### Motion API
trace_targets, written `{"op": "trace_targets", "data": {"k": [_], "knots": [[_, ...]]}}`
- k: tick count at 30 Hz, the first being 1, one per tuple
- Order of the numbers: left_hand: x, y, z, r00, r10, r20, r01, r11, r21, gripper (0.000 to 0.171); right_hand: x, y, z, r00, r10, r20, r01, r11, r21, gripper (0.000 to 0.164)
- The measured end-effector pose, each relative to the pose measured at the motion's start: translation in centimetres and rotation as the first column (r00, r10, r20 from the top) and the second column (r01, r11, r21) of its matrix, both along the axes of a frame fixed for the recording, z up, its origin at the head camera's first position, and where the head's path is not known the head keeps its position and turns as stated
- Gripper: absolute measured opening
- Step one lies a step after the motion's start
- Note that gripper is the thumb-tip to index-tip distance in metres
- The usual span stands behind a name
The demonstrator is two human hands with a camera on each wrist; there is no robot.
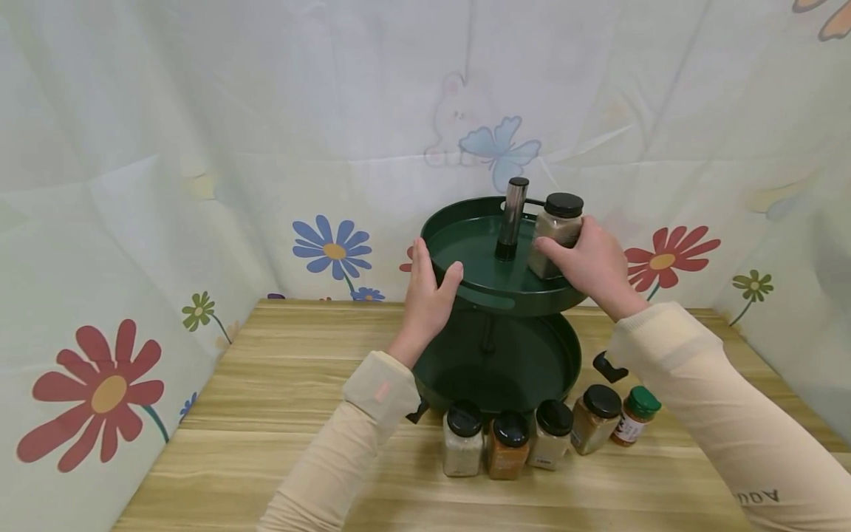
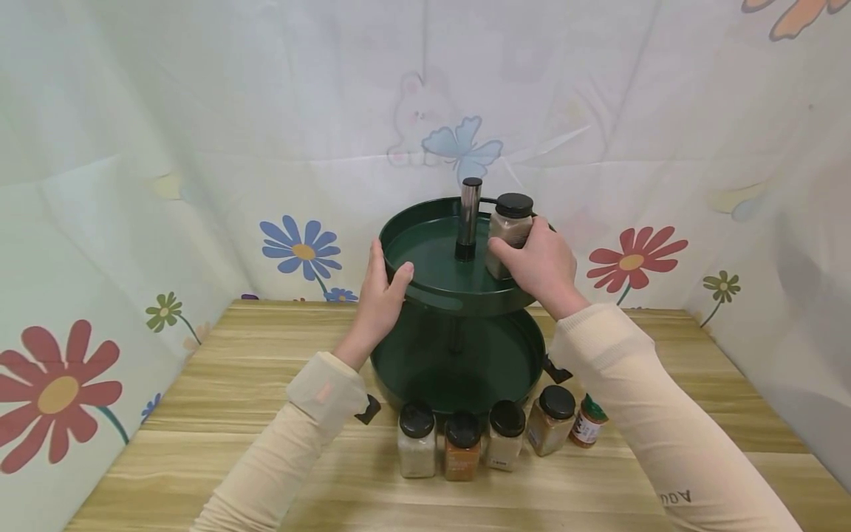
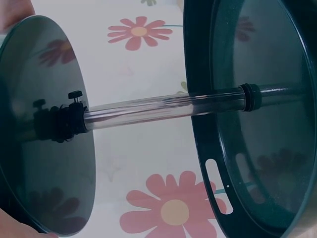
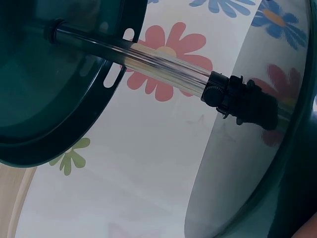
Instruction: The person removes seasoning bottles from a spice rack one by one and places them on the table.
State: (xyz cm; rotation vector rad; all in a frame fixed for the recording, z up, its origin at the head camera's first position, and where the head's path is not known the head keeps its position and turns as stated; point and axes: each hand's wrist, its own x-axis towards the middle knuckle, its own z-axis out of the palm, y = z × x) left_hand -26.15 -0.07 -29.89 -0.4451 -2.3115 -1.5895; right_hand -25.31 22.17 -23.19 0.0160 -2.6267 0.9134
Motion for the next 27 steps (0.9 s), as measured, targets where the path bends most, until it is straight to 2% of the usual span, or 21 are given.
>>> {"op": "trace_targets", "data": {"k": [22,27], "knots": [[-0.16,-0.1,-0.09,1.0,-0.007,-0.007,0.007,1.0,-0.006,0.082,0.26,-0.11,-0.08,0.994,-0.017,-0.105,0.0,0.987,-0.16,0.068],[-0.12,-0.14,-0.14,1.0,-0.014,-0.008,0.014,1.0,-0.004,0.082,0.43,0.06,-0.03,0.994,0.01,-0.106,-0.033,0.974,-0.223,0.069]]}}
